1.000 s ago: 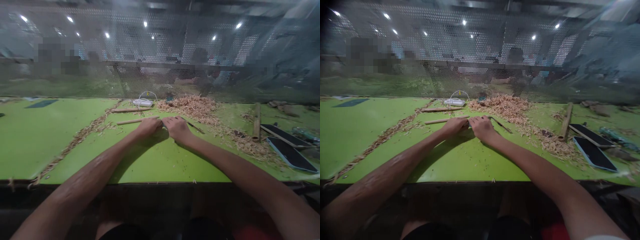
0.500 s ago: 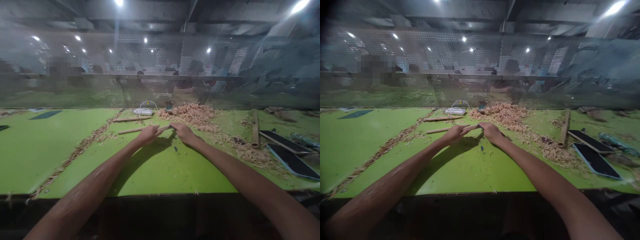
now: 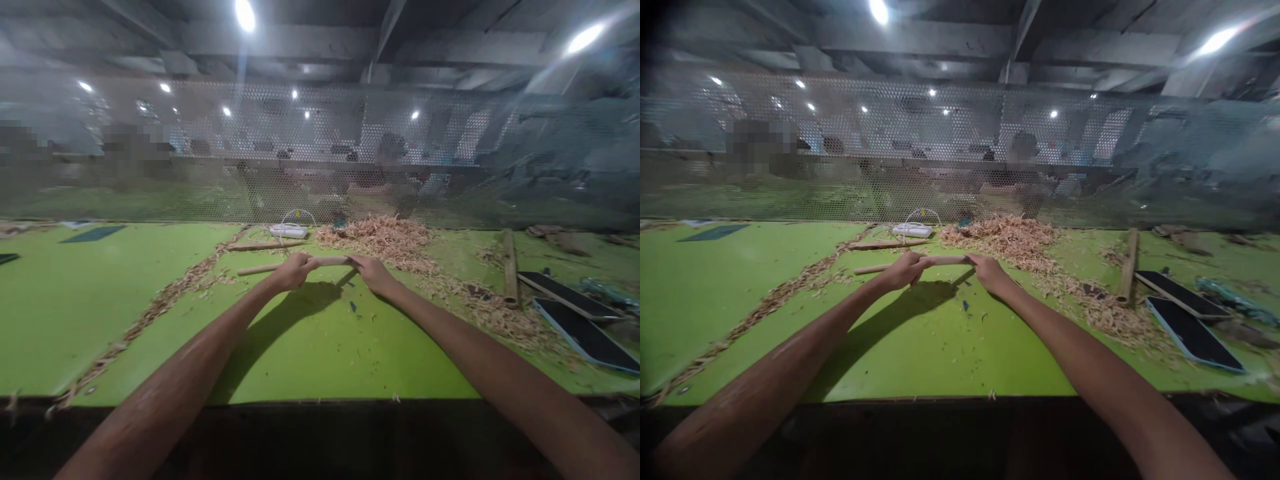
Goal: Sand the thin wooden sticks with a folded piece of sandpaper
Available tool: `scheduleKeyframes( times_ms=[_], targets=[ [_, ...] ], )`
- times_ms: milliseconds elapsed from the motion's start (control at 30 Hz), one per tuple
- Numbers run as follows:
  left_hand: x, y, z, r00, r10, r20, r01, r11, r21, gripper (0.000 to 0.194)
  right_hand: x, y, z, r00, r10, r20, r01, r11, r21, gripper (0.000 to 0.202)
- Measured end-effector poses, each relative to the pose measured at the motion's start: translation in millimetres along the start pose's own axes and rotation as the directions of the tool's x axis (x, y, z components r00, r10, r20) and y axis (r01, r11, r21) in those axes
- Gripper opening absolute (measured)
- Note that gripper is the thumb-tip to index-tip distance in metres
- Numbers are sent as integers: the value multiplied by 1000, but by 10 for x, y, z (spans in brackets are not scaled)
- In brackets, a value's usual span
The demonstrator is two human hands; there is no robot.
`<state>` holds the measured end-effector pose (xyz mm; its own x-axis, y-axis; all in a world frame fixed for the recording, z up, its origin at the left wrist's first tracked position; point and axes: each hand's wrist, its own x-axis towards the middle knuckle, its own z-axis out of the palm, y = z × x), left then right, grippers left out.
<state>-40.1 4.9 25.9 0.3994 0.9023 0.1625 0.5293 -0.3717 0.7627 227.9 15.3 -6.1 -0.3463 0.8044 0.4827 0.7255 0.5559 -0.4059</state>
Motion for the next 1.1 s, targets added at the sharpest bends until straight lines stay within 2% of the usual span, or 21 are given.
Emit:
scheduleKeyframes(
  times_ms=[100, 233, 300, 333, 433, 500, 600, 667, 733, 800, 900, 967, 1033, 1100],
  targets=[
    [-2, 6, 41, 999, 45, 15, -45, 999, -25, 44, -18, -81, -40, 1000, 28, 11, -27, 999, -38, 49],
    [-10, -29, 38, 995, 91, 42, -89, 995, -44, 50, -13, -372, 49, 991, -130, 13, 129, 989, 72, 52],
    [-8, -54, 5, 996, 79, 52, -77, 996, -33, 51, -6, -405, 64, 986, -166, 27, 163, 981, 104, 54],
    [-5, -63, -13, 997, 61, 48, -60, 998, -25, 51, -6, -379, 52, 989, -141, 34, 136, 984, 113, 54],
    [9, -71, -47, 1000, 12, 13, -12, 1000, -5, 52, -17, -229, -22, 999, 36, 40, -40, 994, 104, 53],
    [15, -64, -41, 1000, 14, 16, -14, 1000, 0, 54, -25, -190, -48, 996, 87, 19, -88, 993, 75, 52],
    [11, -59, 0, 998, 44, 39, -44, 999, -11, 58, -15, -301, 9, 999, -45, 0, 45, 997, 67, 54],
    [2, -67, 27, 997, 67, 47, -66, 997, -27, 61, 0, -396, 75, 985, -175, 15, 173, 981, 86, 54],
    [-7, -80, 38, 996, 74, 42, -72, 997, -35, 62, 12, -410, 106, 970, -241, 30, 237, 967, 93, 55],
    [-8, -92, 34, 998, 53, 17, -52, 998, -28, 63, 15, -325, 82, 981, -194, 24, 192, 978, 79, 57],
    [10, -104, 31, 999, 31, -17, -32, 999, -35, 65, 2, -170, 1, 1000, -12, 4, 12, 999, 41, 56],
    [26, -112, 50, 999, 32, -28, -33, 997, -67, 66, -9, -176, -16, 999, 33, -1, -33, 999, 31, 55],
    [34, -125, 80, 999, 24, -36, -27, 995, -91, 69, -13, -279, 23, 999, -33, 10, 33, 999, 40, 57],
    [32, -141, 97, 999, 16, -32, -19, 996, -89, 71, -10, -397, 86, 988, -151, 33, 149, 988, 49, 61]
  ],
)
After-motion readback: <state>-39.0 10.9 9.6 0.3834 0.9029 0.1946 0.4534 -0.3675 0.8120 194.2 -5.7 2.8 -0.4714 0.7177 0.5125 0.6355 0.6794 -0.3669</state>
